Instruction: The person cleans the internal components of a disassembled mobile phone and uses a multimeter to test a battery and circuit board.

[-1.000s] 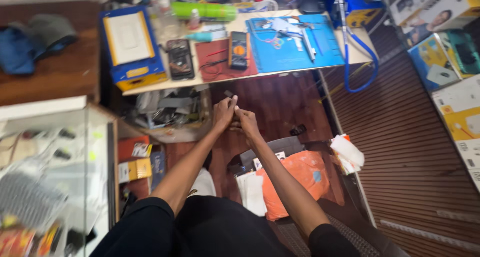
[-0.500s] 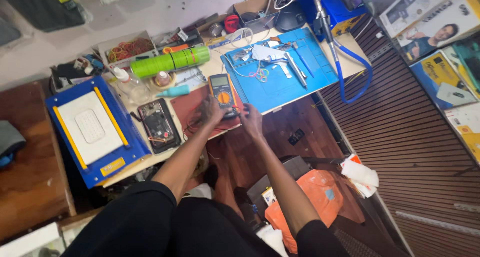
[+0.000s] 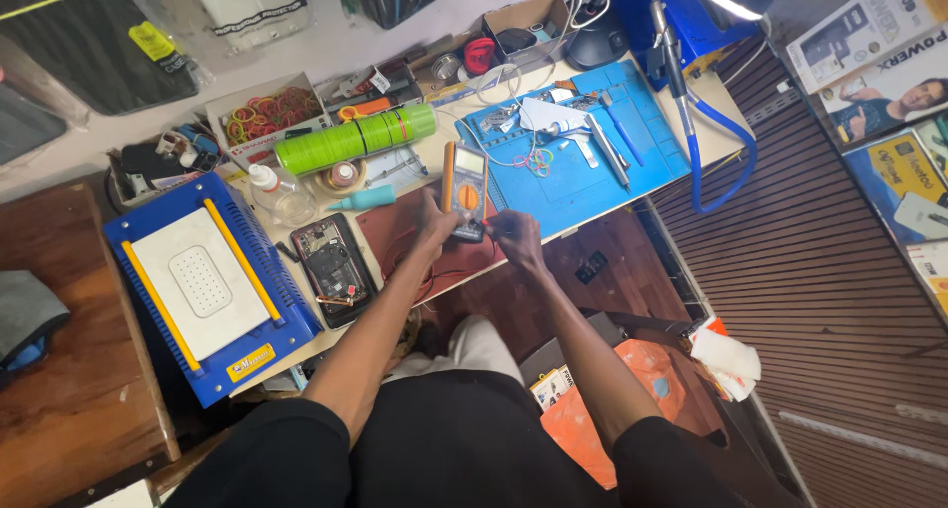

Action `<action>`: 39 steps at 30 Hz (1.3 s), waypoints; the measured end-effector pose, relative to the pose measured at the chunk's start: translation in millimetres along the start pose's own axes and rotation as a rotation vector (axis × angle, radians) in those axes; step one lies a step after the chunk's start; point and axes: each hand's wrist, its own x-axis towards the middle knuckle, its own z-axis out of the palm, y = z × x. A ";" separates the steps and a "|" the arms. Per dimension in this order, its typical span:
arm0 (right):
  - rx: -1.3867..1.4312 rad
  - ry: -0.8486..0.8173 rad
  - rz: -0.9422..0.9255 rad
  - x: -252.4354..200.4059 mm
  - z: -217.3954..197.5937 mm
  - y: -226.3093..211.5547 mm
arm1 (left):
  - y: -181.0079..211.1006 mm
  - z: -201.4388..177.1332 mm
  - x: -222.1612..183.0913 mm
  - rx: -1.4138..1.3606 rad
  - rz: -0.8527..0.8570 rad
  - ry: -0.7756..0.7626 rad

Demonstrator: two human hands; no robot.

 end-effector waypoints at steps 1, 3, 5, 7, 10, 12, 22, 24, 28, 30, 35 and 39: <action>0.187 -0.043 -0.023 4.6 -0.2 2.1 | 2.5 1.1 3.5 -0.026 0.115 0.010; 0.429 -0.126 0.050 15.0 1.6 1.7 | 8.9 -0.8 8.5 -0.075 0.348 0.041; 0.522 -0.192 0.244 25.9 -9.8 -4.6 | 24.2 -2.7 2.3 -0.219 0.277 -0.010; 0.521 -0.244 0.201 33.5 -16.3 -17.1 | 51.9 -5.5 -14.8 -0.331 0.173 -0.039; 0.387 -0.319 0.026 41.2 -31.9 -37.3 | 89.6 -6.7 -44.3 -0.447 0.058 -0.035; 0.280 -0.356 -0.097 50.2 -42.1 -48.5 | 102.7 -2.1 -53.9 -0.518 0.117 -0.014; 0.291 -0.509 -0.235 58.4 -59.6 -61.0 | 70.9 50.1 -67.2 -1.012 0.122 0.143; 0.337 -0.587 -0.227 56.7 -65.8 -55.3 | 68.5 55.1 -73.8 -1.047 0.231 0.212; 0.505 -0.769 -0.088 54.1 -70.4 -42.0 | 82.4 67.1 -98.3 -1.096 0.241 0.358; 0.590 -0.874 -0.008 50.9 -72.6 -30.4 | 92.0 71.1 -111.4 -1.074 0.186 0.449; 0.330 -1.189 -0.181 58.0 -80.3 7.9 | 113.1 72.8 -134.8 -0.837 0.321 0.318; 0.199 -1.276 -0.278 83.6 -67.8 42.2 | 131.9 66.4 -156.8 -0.751 0.293 0.135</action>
